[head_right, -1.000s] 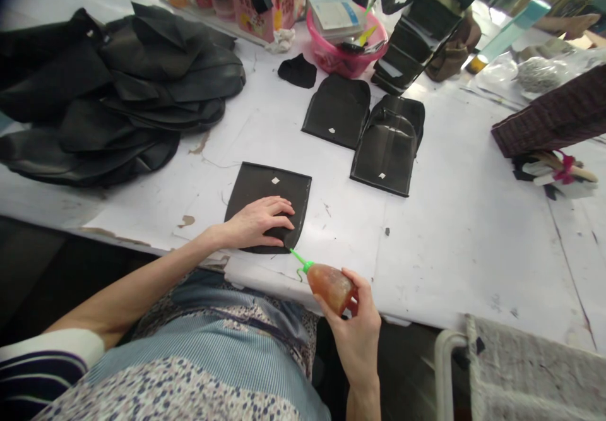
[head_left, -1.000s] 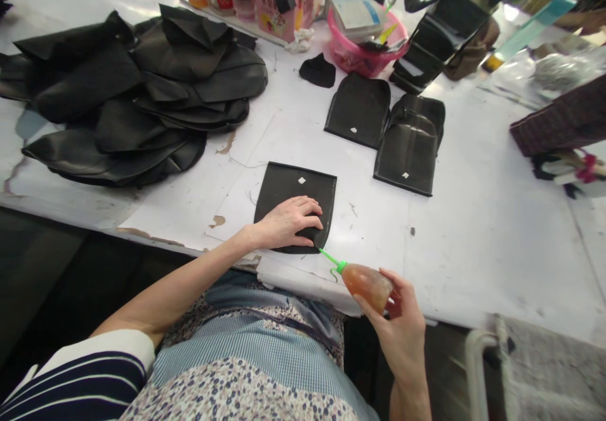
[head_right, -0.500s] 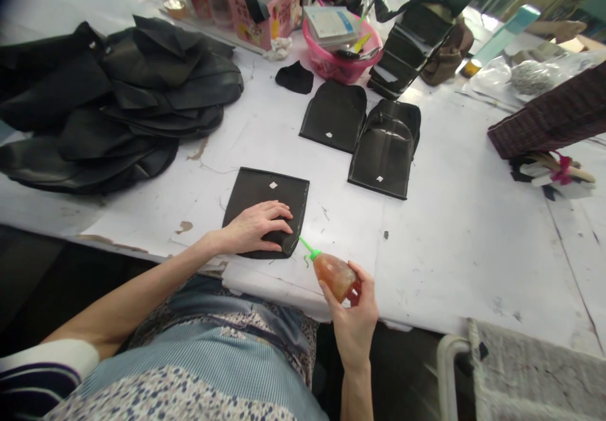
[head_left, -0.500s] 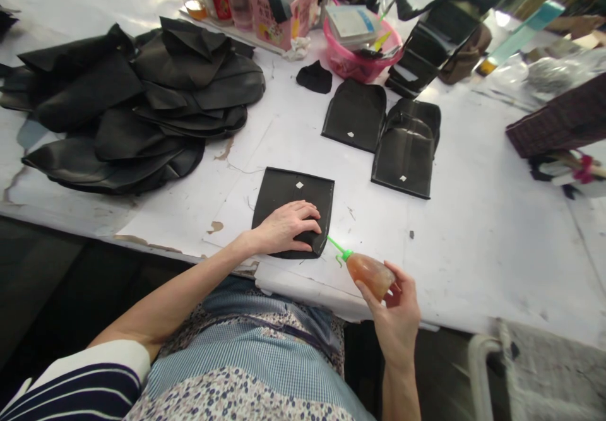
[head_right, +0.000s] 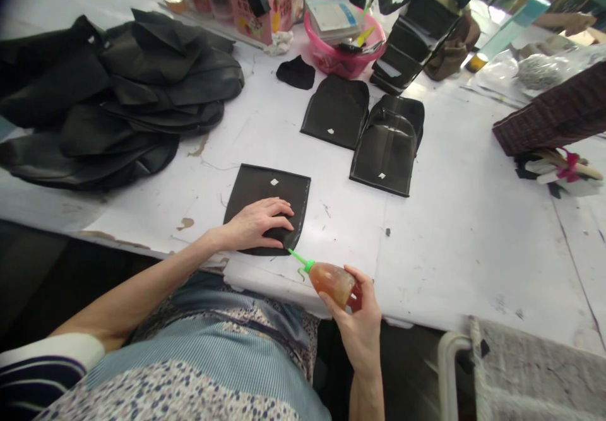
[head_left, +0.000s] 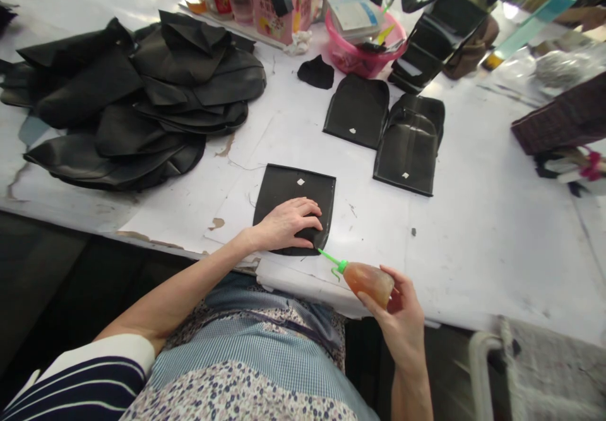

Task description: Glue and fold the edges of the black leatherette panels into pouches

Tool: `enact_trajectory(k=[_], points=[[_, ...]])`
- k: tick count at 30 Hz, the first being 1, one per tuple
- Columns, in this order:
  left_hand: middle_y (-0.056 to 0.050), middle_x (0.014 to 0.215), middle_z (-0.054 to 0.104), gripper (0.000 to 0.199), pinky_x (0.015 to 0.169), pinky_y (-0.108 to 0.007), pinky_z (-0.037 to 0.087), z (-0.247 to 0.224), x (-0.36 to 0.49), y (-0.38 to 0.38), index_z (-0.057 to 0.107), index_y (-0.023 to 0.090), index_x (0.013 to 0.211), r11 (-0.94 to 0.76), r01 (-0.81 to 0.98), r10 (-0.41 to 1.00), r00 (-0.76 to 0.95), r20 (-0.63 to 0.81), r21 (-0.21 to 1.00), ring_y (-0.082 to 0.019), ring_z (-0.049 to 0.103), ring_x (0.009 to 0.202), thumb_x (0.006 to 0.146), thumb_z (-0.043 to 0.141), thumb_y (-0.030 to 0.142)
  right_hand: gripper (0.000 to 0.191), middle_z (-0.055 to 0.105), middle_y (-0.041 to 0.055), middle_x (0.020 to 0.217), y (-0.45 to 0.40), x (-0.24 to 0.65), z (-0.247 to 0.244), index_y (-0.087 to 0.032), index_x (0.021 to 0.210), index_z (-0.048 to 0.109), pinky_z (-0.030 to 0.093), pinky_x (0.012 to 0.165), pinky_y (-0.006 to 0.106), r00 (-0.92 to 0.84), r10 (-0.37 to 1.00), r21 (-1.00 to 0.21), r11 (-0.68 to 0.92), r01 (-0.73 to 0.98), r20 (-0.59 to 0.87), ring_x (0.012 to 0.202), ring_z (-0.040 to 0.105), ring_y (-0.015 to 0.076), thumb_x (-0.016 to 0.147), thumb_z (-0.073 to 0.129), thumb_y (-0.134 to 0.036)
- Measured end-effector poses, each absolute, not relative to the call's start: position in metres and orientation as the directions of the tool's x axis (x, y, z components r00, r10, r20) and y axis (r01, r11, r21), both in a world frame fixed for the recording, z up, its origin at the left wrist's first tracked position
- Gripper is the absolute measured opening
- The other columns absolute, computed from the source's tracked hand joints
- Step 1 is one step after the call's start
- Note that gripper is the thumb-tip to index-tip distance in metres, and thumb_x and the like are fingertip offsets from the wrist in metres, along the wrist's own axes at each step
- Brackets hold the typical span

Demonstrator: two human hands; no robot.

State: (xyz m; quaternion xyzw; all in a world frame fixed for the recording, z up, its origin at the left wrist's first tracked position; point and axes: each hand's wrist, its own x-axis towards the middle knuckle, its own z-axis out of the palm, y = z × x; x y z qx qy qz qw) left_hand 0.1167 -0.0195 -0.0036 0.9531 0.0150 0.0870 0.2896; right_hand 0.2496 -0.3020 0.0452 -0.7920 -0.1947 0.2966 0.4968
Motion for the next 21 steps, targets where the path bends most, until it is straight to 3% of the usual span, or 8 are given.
enact_trajectory(k=[7,13,21], points=[[-0.008,0.128,0.059,0.033,0.115,-0.044,0.037,-0.004,0.116,-0.019,0.067,0.023,0.109,-0.833,-0.023,0.075,0.985,0.153,0.552,-0.027,0.049,0.130,0.083,0.076,0.040,0.066,0.067,0.0090,0.115,-0.297,0.261,0.028,-0.024,0.120,0.057,0.062,0.077,0.042,0.723,0.622,-0.920,-0.389,-0.048,-0.301,0.096,0.069,0.0287,0.065,0.091,-0.039],[-0.008,0.128,0.059,0.032,0.116,-0.044,0.036,-0.003,0.116,-0.019,0.067,0.023,0.109,-0.827,-0.019,0.079,0.986,0.150,0.562,-0.027,0.050,0.130,0.084,0.075,0.040,0.063,0.069,0.0064,0.109,-0.305,0.270,0.031,-0.025,0.118,0.059,0.061,0.079,0.041,0.685,0.676,-0.917,-0.398,0.026,-0.274,0.092,0.069,0.0264,0.066,0.091,-0.037],[-0.009,0.127,0.060,0.033,0.115,-0.045,0.037,-0.004,0.117,-0.019,0.068,0.023,0.108,-0.820,-0.021,0.088,0.983,0.162,0.572,-0.028,0.051,0.128,0.081,0.078,0.038,0.061,0.065,0.0069,0.116,-0.302,0.268,0.028,-0.026,0.120,0.059,0.061,0.081,0.037,0.692,0.691,-0.929,-0.362,0.079,-0.210,0.096,0.068,0.0247,0.068,0.090,-0.035]])
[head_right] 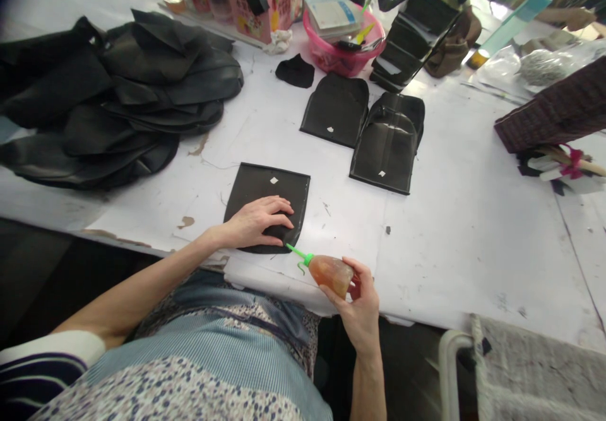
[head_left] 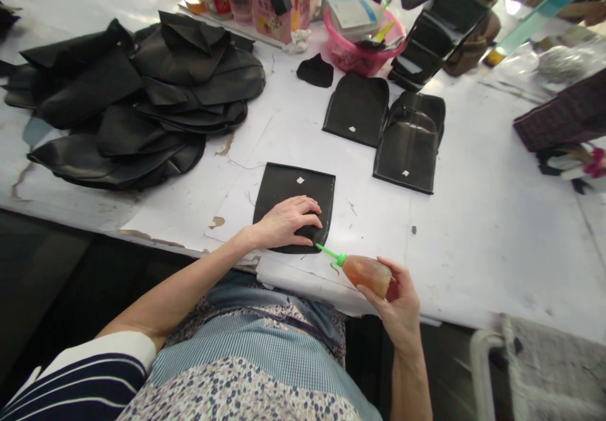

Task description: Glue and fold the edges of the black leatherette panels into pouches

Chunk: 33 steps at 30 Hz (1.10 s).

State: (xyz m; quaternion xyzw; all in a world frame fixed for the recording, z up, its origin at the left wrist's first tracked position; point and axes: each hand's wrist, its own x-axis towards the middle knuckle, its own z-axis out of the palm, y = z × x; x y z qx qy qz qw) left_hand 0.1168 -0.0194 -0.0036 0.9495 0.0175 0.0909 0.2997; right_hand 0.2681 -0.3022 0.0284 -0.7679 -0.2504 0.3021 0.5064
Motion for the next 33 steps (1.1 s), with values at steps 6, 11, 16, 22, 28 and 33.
enact_trajectory(k=[6,11,16,22,28,33], points=[[-0.008,0.127,0.060,0.031,0.115,-0.044,0.037,-0.002,0.116,-0.020,0.068,0.023,0.109,-0.828,-0.022,0.082,0.984,0.159,0.560,-0.027,0.051,0.128,0.083,0.076,0.039,0.060,0.066,0.0051,0.112,-0.309,0.272,0.031,-0.028,0.120,0.059,0.060,0.078,0.033,0.679,0.701,-0.924,-0.372,0.086,-0.219,0.092,0.068,0.0220,0.069,0.090,-0.035],[-0.008,0.128,0.059,0.032,0.116,-0.043,0.037,-0.004,0.117,-0.022,0.067,0.023,0.109,-0.838,-0.002,0.099,0.983,0.157,0.546,-0.027,0.050,0.130,0.083,0.075,0.041,0.062,0.067,0.0063,0.113,-0.305,0.269,0.030,-0.027,0.120,0.059,0.060,0.080,0.036,0.700,0.679,-0.931,-0.362,0.058,-0.220,0.095,0.068,0.0246,0.068,0.090,-0.035],[-0.008,0.129,0.059,0.032,0.117,-0.042,0.035,-0.004,0.116,-0.022,0.067,0.023,0.110,-0.844,-0.008,0.087,0.985,0.151,0.537,-0.026,0.050,0.130,0.085,0.074,0.040,0.063,0.069,0.0049,0.107,-0.307,0.272,0.031,-0.026,0.117,0.062,0.060,0.075,0.034,0.703,0.645,-0.930,-0.361,-0.064,-0.299,0.090,0.068,0.0240,0.062,0.093,-0.031],[-0.008,0.128,0.059,0.031,0.111,-0.041,0.038,0.003,0.121,-0.030,0.067,0.022,0.109,-0.863,0.060,0.141,0.982,0.125,0.501,-0.026,0.050,0.128,0.085,0.074,0.039,0.061,0.071,0.0085,0.098,-0.314,0.270,0.033,-0.022,0.115,0.064,0.048,0.045,0.023,0.736,0.529,-0.896,-0.119,-0.427,-0.422,0.074,0.069,0.0253,0.064,0.091,-0.043],[-0.008,0.110,0.062,0.032,0.085,-0.038,0.045,0.015,0.146,-0.047,0.068,0.020,0.101,-0.872,0.238,0.282,0.958,0.044,0.428,-0.026,0.055,0.105,0.085,0.073,0.047,0.068,0.069,0.0102,0.104,-0.309,0.260,0.042,-0.021,0.114,0.066,0.049,0.047,0.022,0.862,0.399,-0.921,0.098,-0.378,-0.311,0.078,0.069,0.0242,0.062,0.090,-0.056],[-0.007,0.104,0.059,0.032,0.079,-0.036,0.041,0.012,0.158,-0.055,0.066,0.019,0.096,-0.853,0.315,0.364,0.931,0.041,0.417,-0.025,0.052,0.099,0.084,0.073,0.049,0.064,0.068,0.0046,0.103,-0.319,0.248,0.034,-0.024,0.118,0.064,0.058,0.059,0.027,0.949,0.285,-0.987,-0.119,-0.107,-0.137,0.083,0.067,0.0217,0.062,0.093,-0.029]])
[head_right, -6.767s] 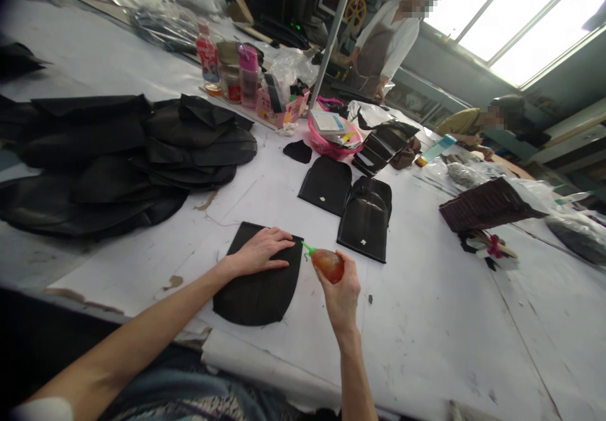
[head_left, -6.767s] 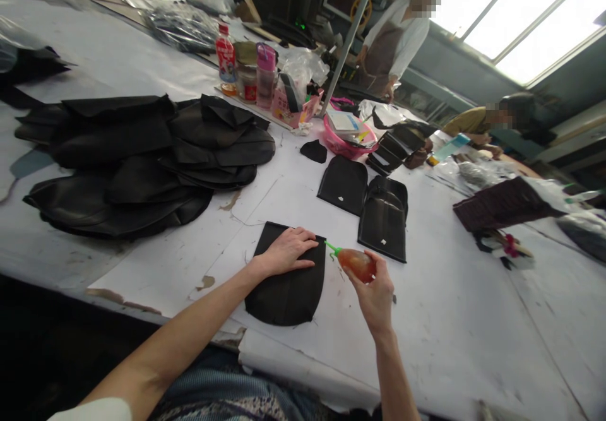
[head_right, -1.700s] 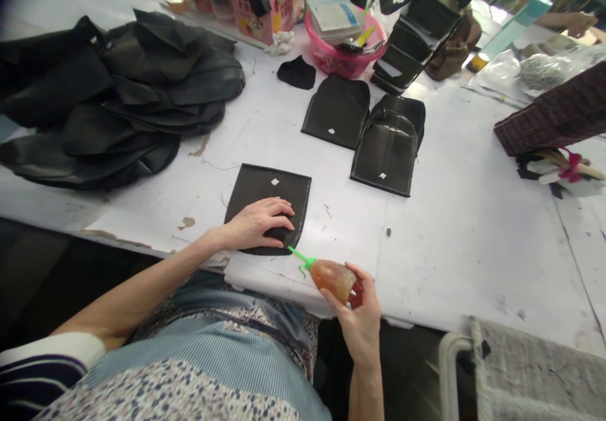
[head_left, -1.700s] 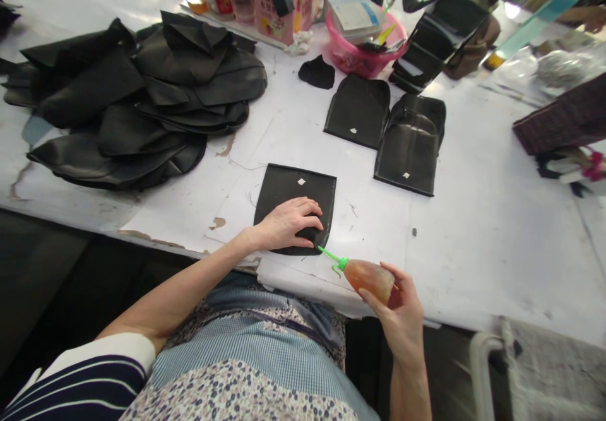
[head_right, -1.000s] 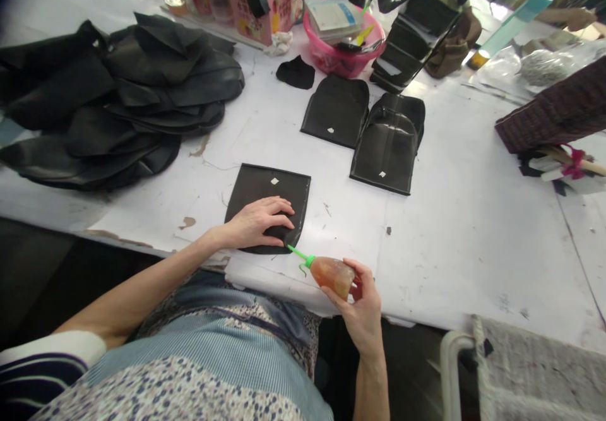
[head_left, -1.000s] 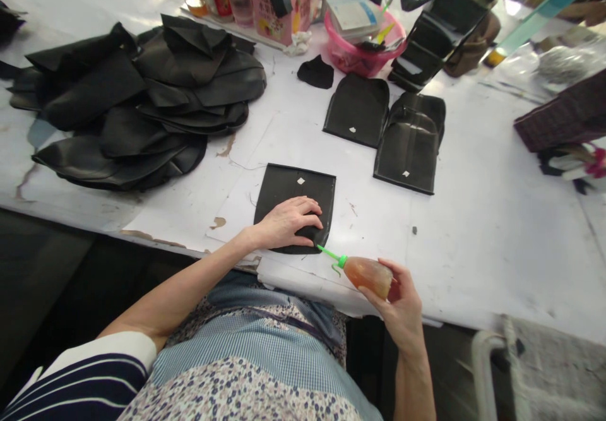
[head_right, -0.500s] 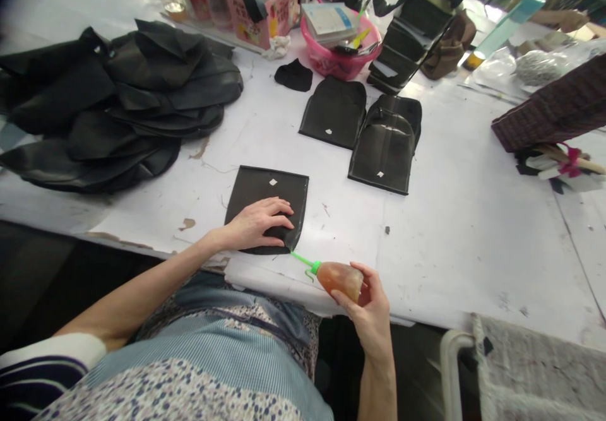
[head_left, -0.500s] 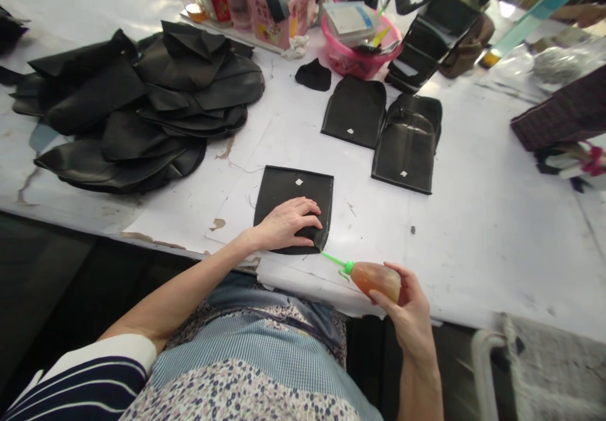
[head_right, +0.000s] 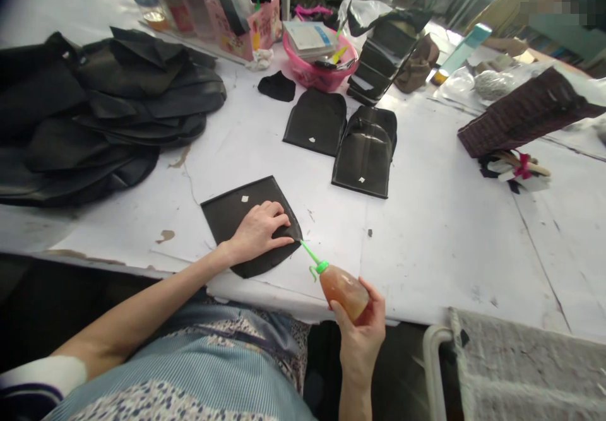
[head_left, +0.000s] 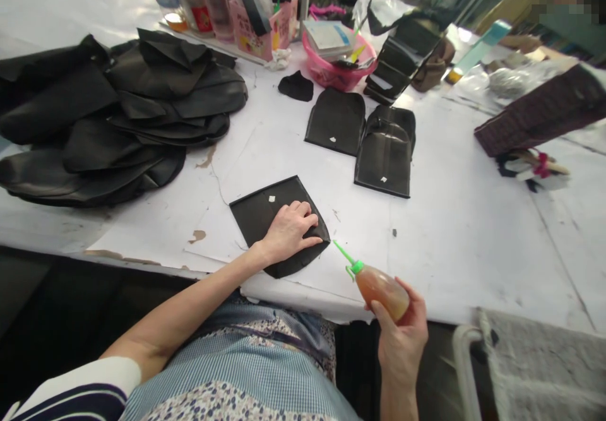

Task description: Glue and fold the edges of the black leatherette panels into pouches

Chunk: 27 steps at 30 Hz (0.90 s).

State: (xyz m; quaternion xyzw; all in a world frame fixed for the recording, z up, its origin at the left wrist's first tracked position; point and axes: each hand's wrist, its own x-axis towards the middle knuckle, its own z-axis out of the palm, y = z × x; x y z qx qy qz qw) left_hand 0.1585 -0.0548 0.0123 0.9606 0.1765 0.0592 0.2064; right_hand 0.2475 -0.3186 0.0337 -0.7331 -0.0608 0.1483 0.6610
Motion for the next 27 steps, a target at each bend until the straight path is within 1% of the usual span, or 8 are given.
enact_trajectory(k=[3,7,11,14,19,22,25,27], points=[[-0.006,0.104,0.058,0.032,0.079,-0.036,0.040,0.009,0.158,-0.056,0.065,0.020,0.095,-0.846,0.323,0.378,0.924,0.051,0.424,-0.025,0.051,0.100,0.083,0.074,0.048,0.064,0.067,0.0063,0.109,-0.325,0.240,0.025,-0.023,0.119,0.063,0.060,0.071,0.035,0.947,0.307,-0.972,-0.232,-0.025,-0.097,0.091,0.067,0.0253,0.063,0.092,-0.031],[-0.006,0.104,0.057,0.030,0.079,-0.036,0.039,0.007,0.157,-0.057,0.065,0.021,0.095,-0.844,0.326,0.383,0.922,0.054,0.425,-0.025,0.050,0.100,0.084,0.074,0.047,0.063,0.066,0.0084,0.114,-0.324,0.234,0.020,-0.022,0.122,0.061,0.057,0.086,0.043,0.944,0.326,-0.947,-0.318,0.056,-0.053,0.098,0.067,0.0276,0.067,0.090,-0.035],[-0.006,0.104,0.057,0.030,0.079,-0.037,0.040,0.007,0.157,-0.057,0.065,0.021,0.096,-0.847,0.323,0.381,0.922,0.059,0.423,-0.025,0.050,0.100,0.084,0.072,0.047,0.065,0.066,0.0107,0.114,-0.318,0.233,0.019,-0.020,0.123,0.060,0.058,0.083,0.042,0.934,0.352,-0.927,-0.367,0.082,-0.057,0.095,0.068,0.0276,0.068,0.089,-0.038],[-0.007,0.103,0.057,0.030,0.079,-0.038,0.040,0.005,0.157,-0.057,0.065,0.021,0.097,-0.844,0.317,0.381,0.922,0.067,0.432,-0.026,0.050,0.099,0.084,0.073,0.047,0.062,0.064,0.0119,0.117,-0.314,0.232,0.017,-0.019,0.122,0.060,0.059,0.081,0.042,0.926,0.378,-0.909,-0.389,0.149,-0.010,0.096,0.067,0.0274,0.070,0.087,-0.039],[-0.007,0.103,0.057,0.030,0.079,-0.038,0.040,0.004,0.156,-0.057,0.065,0.021,0.096,-0.846,0.308,0.376,0.923,0.079,0.436,-0.026,0.051,0.099,0.083,0.073,0.046,0.053,0.063,0.0114,0.118,-0.315,0.231,0.015,-0.022,0.122,0.061,0.059,0.077,0.038,0.861,0.475,-0.838,-0.386,0.387,0.179,0.105,0.063,0.0280,0.076,0.084,-0.034],[-0.007,0.104,0.057,0.029,0.080,-0.038,0.040,0.004,0.156,-0.057,0.064,0.021,0.096,-0.845,0.308,0.377,0.923,0.080,0.438,-0.026,0.051,0.100,0.083,0.073,0.046,0.051,0.065,0.0103,0.117,-0.318,0.230,0.016,-0.023,0.124,0.060,0.058,0.081,0.040,0.810,0.523,-0.772,-0.387,0.504,0.266,0.106,0.063,0.0278,0.079,0.083,-0.030],[-0.007,0.105,0.057,0.030,0.080,-0.038,0.040,0.004,0.156,-0.057,0.064,0.020,0.096,-0.844,0.311,0.379,0.922,0.078,0.437,-0.026,0.050,0.101,0.083,0.073,0.046,0.052,0.065,0.0097,0.117,-0.319,0.230,0.018,-0.024,0.126,0.059,0.057,0.085,0.041,0.807,0.520,-0.753,-0.402,0.521,0.280,0.106,0.063,0.0274,0.080,0.082,-0.030],[-0.007,0.107,0.057,0.030,0.081,-0.038,0.040,0.003,0.156,-0.057,0.064,0.020,0.096,-0.846,0.315,0.383,0.920,0.079,0.431,-0.027,0.050,0.102,0.084,0.073,0.046,0.052,0.064,0.0099,0.118,-0.317,0.230,0.020,-0.023,0.126,0.059,0.058,0.082,0.039,0.808,0.520,-0.754,-0.403,0.519,0.278,0.105,0.063,0.0270,0.080,0.082,-0.030]])
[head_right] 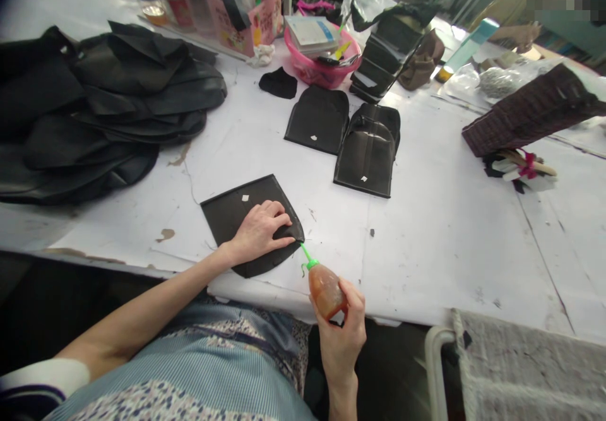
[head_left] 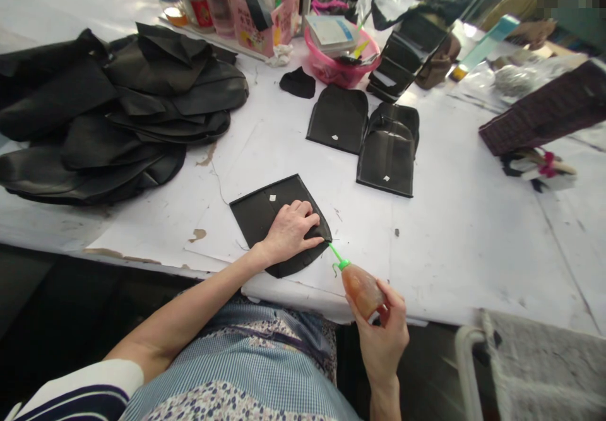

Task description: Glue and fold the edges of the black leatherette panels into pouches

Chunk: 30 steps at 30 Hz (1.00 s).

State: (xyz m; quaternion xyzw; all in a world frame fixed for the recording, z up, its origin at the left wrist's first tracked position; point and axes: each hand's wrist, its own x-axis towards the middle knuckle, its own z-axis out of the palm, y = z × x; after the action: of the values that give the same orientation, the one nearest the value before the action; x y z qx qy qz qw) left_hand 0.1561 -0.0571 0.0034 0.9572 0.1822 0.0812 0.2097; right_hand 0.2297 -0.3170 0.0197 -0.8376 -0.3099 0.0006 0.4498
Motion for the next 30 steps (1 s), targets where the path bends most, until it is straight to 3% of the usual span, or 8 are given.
enact_trajectory(k=[6,11,19,30], points=[[-0.007,0.107,0.058,0.030,0.081,-0.038,0.040,0.002,0.157,-0.058,0.064,0.020,0.097,-0.849,0.320,0.389,0.917,0.086,0.420,-0.027,0.050,0.102,0.084,0.072,0.047,0.049,0.066,0.0100,0.115,-0.311,0.228,0.025,-0.022,0.124,0.060,0.058,0.076,0.035,0.811,0.514,-0.737,-0.427,0.524,0.279,0.102,0.064,0.0264,0.081,0.081,-0.035],[-0.008,0.107,0.058,0.031,0.081,-0.038,0.040,0.002,0.157,-0.057,0.064,0.020,0.096,-0.847,0.318,0.389,0.917,0.089,0.427,-0.027,0.051,0.102,0.085,0.072,0.048,0.051,0.066,0.0109,0.116,-0.311,0.227,0.027,-0.021,0.120,0.062,0.059,0.071,0.034,0.858,0.477,-0.778,-0.459,0.429,0.192,0.098,0.065,0.0260,0.078,0.082,-0.040],[-0.008,0.106,0.058,0.030,0.080,-0.038,0.040,0.004,0.158,-0.056,0.064,0.020,0.097,-0.844,0.319,0.393,0.915,0.093,0.430,-0.026,0.050,0.101,0.085,0.071,0.047,0.055,0.065,0.0092,0.116,-0.311,0.225,0.033,-0.022,0.121,0.062,0.059,0.073,0.035,0.891,0.452,-0.827,-0.484,0.287,0.045,0.093,0.065,0.0246,0.075,0.084,-0.044],[-0.008,0.107,0.057,0.032,0.080,-0.038,0.038,0.003,0.159,-0.056,0.065,0.020,0.098,-0.844,0.326,0.399,0.912,0.091,0.426,-0.026,0.050,0.101,0.085,0.071,0.048,0.059,0.066,0.0090,0.115,-0.318,0.218,0.036,-0.023,0.122,0.061,0.058,0.080,0.037,0.879,0.475,-0.848,-0.482,0.219,-0.043,0.095,0.067,0.0256,0.072,0.086,-0.044]])
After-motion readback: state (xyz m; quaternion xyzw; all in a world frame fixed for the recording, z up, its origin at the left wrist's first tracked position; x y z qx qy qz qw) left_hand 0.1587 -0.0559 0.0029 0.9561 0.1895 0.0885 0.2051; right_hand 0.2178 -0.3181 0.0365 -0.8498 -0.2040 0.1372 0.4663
